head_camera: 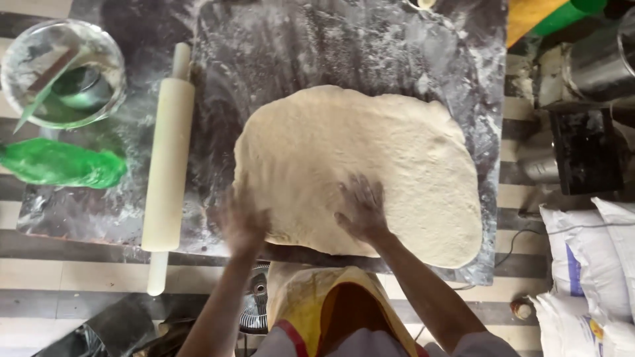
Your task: Rolling out dough with a rolling pin and cutting out donut shapes using a circular cutter.
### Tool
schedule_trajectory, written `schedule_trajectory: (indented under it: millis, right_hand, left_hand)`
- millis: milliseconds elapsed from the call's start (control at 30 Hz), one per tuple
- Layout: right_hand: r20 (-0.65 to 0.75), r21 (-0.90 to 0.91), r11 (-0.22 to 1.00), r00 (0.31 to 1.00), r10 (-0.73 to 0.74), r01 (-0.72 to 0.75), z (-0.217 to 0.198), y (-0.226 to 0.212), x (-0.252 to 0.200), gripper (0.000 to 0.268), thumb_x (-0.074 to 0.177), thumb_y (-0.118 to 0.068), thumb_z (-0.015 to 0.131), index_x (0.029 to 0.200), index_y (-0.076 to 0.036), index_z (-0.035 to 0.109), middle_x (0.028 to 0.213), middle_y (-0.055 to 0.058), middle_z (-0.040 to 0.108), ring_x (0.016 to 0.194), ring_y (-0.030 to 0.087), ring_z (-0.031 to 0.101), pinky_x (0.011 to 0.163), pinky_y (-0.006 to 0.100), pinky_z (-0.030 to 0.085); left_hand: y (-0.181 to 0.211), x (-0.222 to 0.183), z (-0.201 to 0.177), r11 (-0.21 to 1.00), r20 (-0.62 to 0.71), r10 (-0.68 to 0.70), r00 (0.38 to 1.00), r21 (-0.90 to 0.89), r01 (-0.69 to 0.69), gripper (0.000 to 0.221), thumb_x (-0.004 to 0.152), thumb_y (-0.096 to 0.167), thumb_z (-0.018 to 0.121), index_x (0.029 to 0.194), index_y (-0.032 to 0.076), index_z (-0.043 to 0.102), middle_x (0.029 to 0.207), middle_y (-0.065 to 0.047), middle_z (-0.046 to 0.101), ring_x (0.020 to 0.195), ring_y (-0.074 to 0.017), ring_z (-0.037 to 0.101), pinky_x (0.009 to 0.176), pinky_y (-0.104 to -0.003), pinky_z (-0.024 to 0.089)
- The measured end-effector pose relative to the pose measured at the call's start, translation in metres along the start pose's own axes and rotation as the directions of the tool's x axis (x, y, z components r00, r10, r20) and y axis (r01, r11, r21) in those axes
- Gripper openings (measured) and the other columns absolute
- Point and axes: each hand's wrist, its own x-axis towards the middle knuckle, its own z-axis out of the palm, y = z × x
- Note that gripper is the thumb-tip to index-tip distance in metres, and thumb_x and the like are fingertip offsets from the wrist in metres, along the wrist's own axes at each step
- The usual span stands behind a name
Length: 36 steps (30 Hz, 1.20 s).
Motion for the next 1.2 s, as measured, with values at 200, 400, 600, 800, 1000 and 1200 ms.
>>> schedule_trajectory:
  millis: [200,400,600,800,1000,1200]
  right_hand:
    - [-0.211,0.041,0.934,0.911,0.354,-0.354,-0.003,0.105,-0.058,0.081,0.096,-0.056,0.051,0.163,-0.022,0.022,0.173,0.011,0.000,0.158,0.036,-0.001,0.121,0.064,-0.009]
    - [-0.168,0.084,0.937,0.922,0.350,-0.340,0.018,0.155,-0.087,0.074,0.102,-0.057,0.046,0.160,-0.016,0.025,0.172,0.013,0.000,0.157,0.036,0.001,0.121,0.065,-0.008]
    - [-0.112,0.483,0.830,0.920,0.375,-0.279,-0.015,0.183,-0.114,0.075,0.095,-0.047,0.057,0.157,-0.013,0.031,0.170,0.011,0.015,0.158,0.032,0.010,0.125,0.055,0.009]
    - [-0.027,0.999,0.001,0.752,0.658,0.035,0.002,0.273,-0.178,0.060,0.103,-0.038,0.049,0.154,-0.007,0.043,0.159,0.018,0.044,0.148,0.033,0.044,0.120,0.047,0.041]
    - [0.144,0.914,-0.241,0.293,0.945,0.327,-0.024,0.325,-0.188,0.044,0.113,-0.042,0.057,0.114,0.000,0.068,0.095,0.010,0.061,0.080,0.019,0.060,0.073,0.039,0.056]
    - [0.289,0.933,-0.207,0.269,0.919,-0.294,0.017,0.345,-0.247,0.036,0.104,-0.034,0.060,0.086,-0.005,0.068,0.074,0.005,0.068,0.055,0.013,0.066,0.057,0.031,0.061]
  left_hand:
    - [-0.208,-0.076,0.005,0.755,-0.206,-0.528,0.824,0.329,0.567,0.106,0.085,0.039,0.076,0.161,0.000,0.012,0.158,-0.028,0.029,0.141,-0.0435,0.033,0.112,-0.059,0.036]
    - [-0.239,-0.039,0.006,0.718,-0.014,-0.653,0.757,0.304,0.626,0.059,0.095,0.050,0.068,0.131,0.004,0.060,0.105,-0.020,0.071,0.092,-0.0332,0.070,0.077,-0.048,0.060]
    - [-0.175,-0.050,0.085,0.927,0.025,-0.328,0.944,0.198,0.317,0.030,0.091,0.033,0.066,0.095,0.004,0.072,0.073,-0.010,0.068,0.051,-0.0165,0.049,0.044,-0.036,0.042]
    - [-0.085,-0.173,0.090,0.919,0.009,-0.050,0.999,0.393,0.043,0.028,0.087,0.034,0.070,0.107,0.014,0.069,0.078,-0.003,0.074,0.057,-0.0135,0.064,0.049,-0.027,0.049]
    - [0.054,-0.140,0.086,0.875,0.396,0.324,0.859,0.219,-0.432,0.038,0.082,0.025,0.078,0.120,0.023,0.071,0.102,-0.001,0.078,0.073,-0.0126,0.073,0.057,-0.027,0.061]
    - [0.067,-0.064,0.071,0.982,0.497,-0.140,0.856,-0.038,0.183,0.033,0.087,0.044,0.074,0.108,0.019,0.074,0.097,-0.004,0.078,0.064,-0.0152,0.072,0.062,-0.028,0.057]
